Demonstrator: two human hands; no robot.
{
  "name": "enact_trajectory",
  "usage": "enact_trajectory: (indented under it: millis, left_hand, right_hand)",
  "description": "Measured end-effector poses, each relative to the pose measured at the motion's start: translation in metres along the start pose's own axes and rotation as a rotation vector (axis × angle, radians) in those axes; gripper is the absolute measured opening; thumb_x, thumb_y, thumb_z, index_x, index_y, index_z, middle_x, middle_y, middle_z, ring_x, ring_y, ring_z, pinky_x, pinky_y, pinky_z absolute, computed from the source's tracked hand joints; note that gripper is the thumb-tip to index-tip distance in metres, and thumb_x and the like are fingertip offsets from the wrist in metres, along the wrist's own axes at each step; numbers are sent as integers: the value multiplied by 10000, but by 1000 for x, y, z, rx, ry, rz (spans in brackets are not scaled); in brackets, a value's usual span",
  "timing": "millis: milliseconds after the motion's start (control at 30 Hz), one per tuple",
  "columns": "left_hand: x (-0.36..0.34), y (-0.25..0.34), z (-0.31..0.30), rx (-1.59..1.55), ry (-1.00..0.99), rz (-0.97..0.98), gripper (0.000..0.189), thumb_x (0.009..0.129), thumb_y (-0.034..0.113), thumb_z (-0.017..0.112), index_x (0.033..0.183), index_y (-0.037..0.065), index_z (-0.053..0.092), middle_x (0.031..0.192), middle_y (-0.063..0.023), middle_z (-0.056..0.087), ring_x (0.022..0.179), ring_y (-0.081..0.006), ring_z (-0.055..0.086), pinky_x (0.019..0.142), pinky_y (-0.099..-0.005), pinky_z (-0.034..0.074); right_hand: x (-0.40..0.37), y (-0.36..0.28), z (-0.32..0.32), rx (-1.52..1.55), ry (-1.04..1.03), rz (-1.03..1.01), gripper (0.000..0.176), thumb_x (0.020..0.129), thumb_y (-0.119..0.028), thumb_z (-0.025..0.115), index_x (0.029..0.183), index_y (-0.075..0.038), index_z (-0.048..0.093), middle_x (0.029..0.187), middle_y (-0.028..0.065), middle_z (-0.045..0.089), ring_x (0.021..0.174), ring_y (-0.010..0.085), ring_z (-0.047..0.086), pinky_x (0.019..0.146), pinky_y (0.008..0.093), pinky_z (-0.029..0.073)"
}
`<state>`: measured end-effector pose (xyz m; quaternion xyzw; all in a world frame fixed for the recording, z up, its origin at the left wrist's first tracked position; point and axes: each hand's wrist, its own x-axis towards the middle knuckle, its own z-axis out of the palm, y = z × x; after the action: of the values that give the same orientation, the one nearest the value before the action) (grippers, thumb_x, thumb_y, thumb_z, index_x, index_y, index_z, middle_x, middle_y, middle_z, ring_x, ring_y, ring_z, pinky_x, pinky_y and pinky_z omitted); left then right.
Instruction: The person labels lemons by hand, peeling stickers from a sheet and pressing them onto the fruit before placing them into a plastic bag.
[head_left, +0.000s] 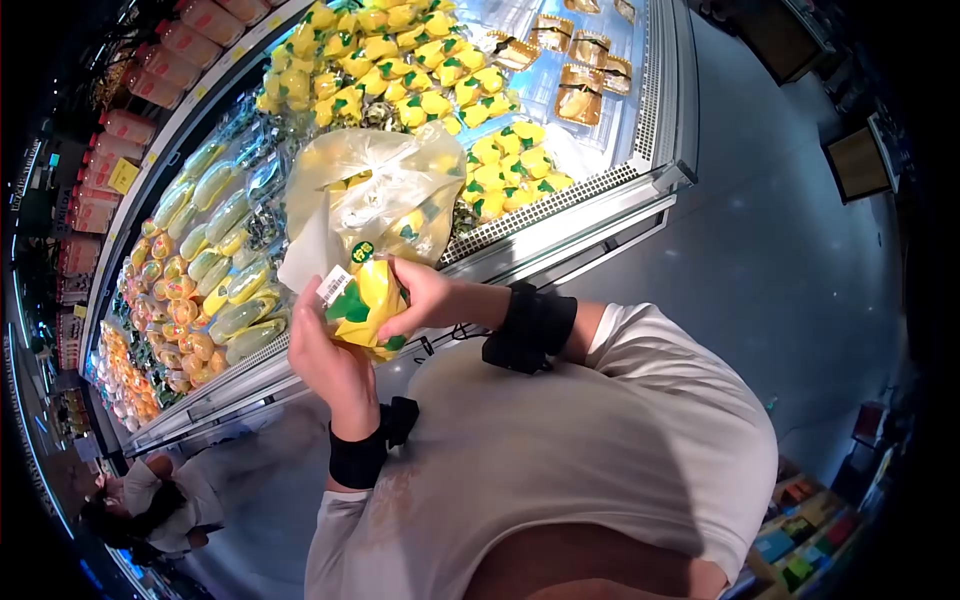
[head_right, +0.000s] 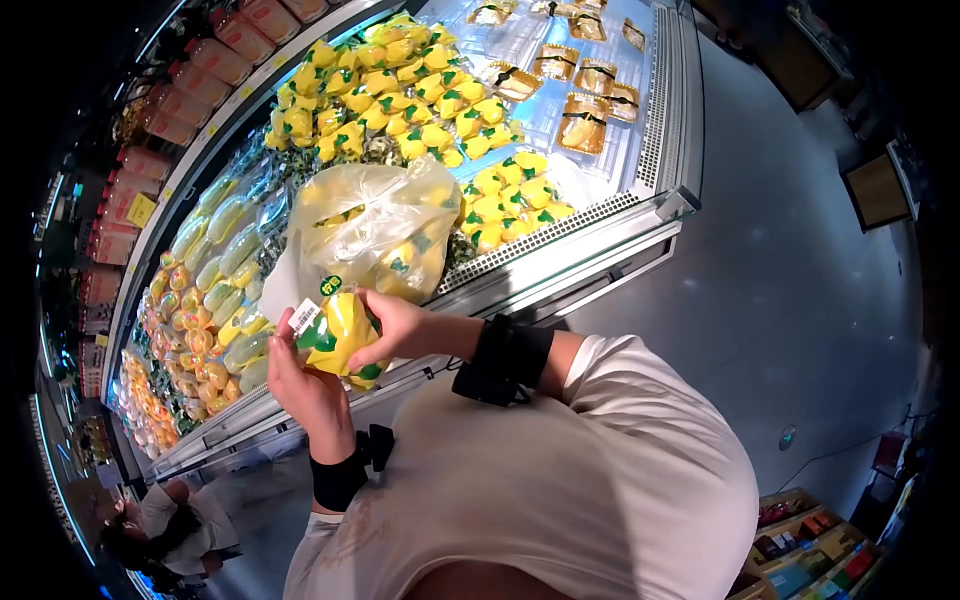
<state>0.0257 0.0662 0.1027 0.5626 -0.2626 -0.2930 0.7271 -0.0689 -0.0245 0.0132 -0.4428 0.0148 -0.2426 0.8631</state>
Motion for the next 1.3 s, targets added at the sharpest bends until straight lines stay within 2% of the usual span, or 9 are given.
enact_trajectory:
  millis: [167, 333, 533, 600, 833, 967, 1033, 1133, 1300]
  left_hand:
    - [25, -21, 9, 93, 99, 88, 426, 1017, 222, 356, 1176, -131, 535, 1052, -99, 590, 815, -80, 459, 766, -231, 378]
    - [38, -35, -18, 7, 194, 49, 355, 1002, 163, 398, 1128, -123, 566, 976, -63, 575, 825, -94, 446, 786, -241, 375]
    - [26, -42, -26, 96, 359, 26, 332, 992, 135, 404, 1139, -117, 563, 940, -42, 559, 806, -82, 440, 748, -225, 367]
    - [22, -41, -19, 130, 403, 11, 329, 991, 132, 406, 1144, -116, 560, 938, -41, 559, 799, -81, 439, 739, -223, 366]
    - [15, -48, -20, 223, 542, -35, 342, 986, 157, 428, 1162, -114, 539, 1062, -105, 593, 990, -119, 540, 846, -232, 400]
    - [16, -48, -16, 225, 560, -30, 346, 988, 155, 427, 1176, -120, 522, 1117, -151, 578, 1062, -173, 540, 959, -280, 396]
    - [17, -50, -18, 258, 559, -40, 349, 990, 153, 422, 1183, -122, 516, 1134, -161, 574, 1074, -173, 537, 967, -284, 398]
    - [18, -54, -24, 261, 568, -43, 351, 989, 148, 419, 1190, -124, 511, 1158, -166, 565, 1091, -179, 532, 985, -296, 395]
    - [25, -58, -17, 291, 562, -74, 346, 986, 138, 418, 1190, -125, 512, 1191, -173, 552, 1129, -198, 519, 1023, -313, 377]
  right_hand:
    - [-25, -39, -66, -1, 202, -137, 608, 709, -32, 737, 1235, 7, 434, 1102, 60, 579, 1005, 141, 568, 863, 293, 477]
    - [-59, -113, -184, -170, 443, -46, 672, 737, -42, 756, 1307, -7, 401, 1188, 65, 566, 1079, 141, 550, 918, 296, 461]
    - [-63, -144, -326, -1148, 464, 155, 671, 676, -141, 804, 1251, -22, 479, 1126, 121, 612, 1006, 231, 603, 869, 335, 470]
    - [-55, -145, -348, -1551, 375, 494, 705, 625, -193, 816, 1241, -56, 501, 1087, 186, 627, 979, 325, 617, 831, 377, 481]
    - [-39, -89, -408, -1384, -71, 1223, 695, 628, -208, 790, 1244, -17, 530, 1031, 195, 646, 929, 307, 639, 750, 381, 497]
    - [-57, -45, -448, -1270, -35, 1074, 472, 635, -223, 766, 1015, 10, 610, 964, 186, 635, 896, 303, 614, 753, 357, 479]
    - [-75, -25, -470, -1359, -90, 725, 564, 637, -325, 787, 1087, -39, 607, 1060, 173, 572, 1023, 340, 537, 852, 389, 444]
    - [-83, -43, -438, -1759, 74, 606, 503, 742, -445, 707, 1096, -97, 625, 1019, 146, 595, 973, 345, 563, 829, 422, 458]
    - [-93, -15, -450, -1698, 69, 538, 444, 875, -476, 541, 923, -50, 658, 876, 178, 647, 865, 354, 610, 743, 453, 485]
